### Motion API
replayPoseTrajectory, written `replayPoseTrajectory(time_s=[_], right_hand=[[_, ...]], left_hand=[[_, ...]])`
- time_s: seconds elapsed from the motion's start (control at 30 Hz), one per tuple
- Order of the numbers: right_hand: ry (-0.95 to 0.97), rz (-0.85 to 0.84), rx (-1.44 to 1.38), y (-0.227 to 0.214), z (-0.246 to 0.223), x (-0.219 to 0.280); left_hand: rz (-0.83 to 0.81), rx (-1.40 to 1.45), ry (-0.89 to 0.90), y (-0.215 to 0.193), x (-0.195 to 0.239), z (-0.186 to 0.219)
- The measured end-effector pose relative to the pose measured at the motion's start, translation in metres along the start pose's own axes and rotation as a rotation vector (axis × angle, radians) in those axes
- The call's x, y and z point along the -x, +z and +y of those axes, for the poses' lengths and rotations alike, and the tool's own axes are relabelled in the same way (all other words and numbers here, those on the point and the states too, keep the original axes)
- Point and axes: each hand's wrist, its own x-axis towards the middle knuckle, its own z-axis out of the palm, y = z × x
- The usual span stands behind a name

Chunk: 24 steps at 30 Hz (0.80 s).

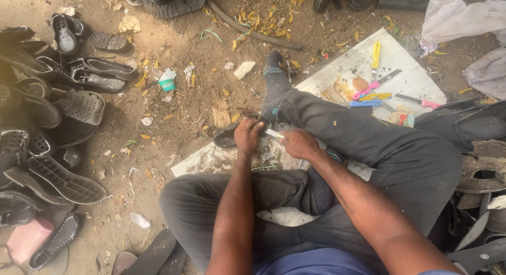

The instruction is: The person sits on the ground and uses a knife to scrape and clean the sole of a black shoe. They then pick up a pair of black sandals and use the knife to scrape the soles of those as well.

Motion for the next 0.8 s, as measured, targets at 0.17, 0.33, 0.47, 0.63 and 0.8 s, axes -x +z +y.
replayPoseTrajectory(time_s=[0.17,0.33,0.47,0.63,0.8], right_hand=[[0.152,-0.091,0.036,0.002,-0.007,-0.002],[0.171,-0.172,0.089,-0.002,-0.017,-0.014],[0.215,-0.225,0.122,0.005,-0.017,-0.021],[0.244,-0.288,-0.015,0.016,0.002,-0.033],[0.372,-0.304,-0.479,0.036,0.031,-0.053]], left_hand=[[-0.042,-0.035,-0.023,0.000,-0.002,0.001],[-0.006,-0.052,0.009,0.004,-0.002,-0.002],[0.004,-0.030,0.001,0.003,0.001,-0.003],[-0.092,-0.054,-0.092,0.000,-0.002,0.002],[-0.078,-0.067,-0.054,-0.001,0.003,0.000]])
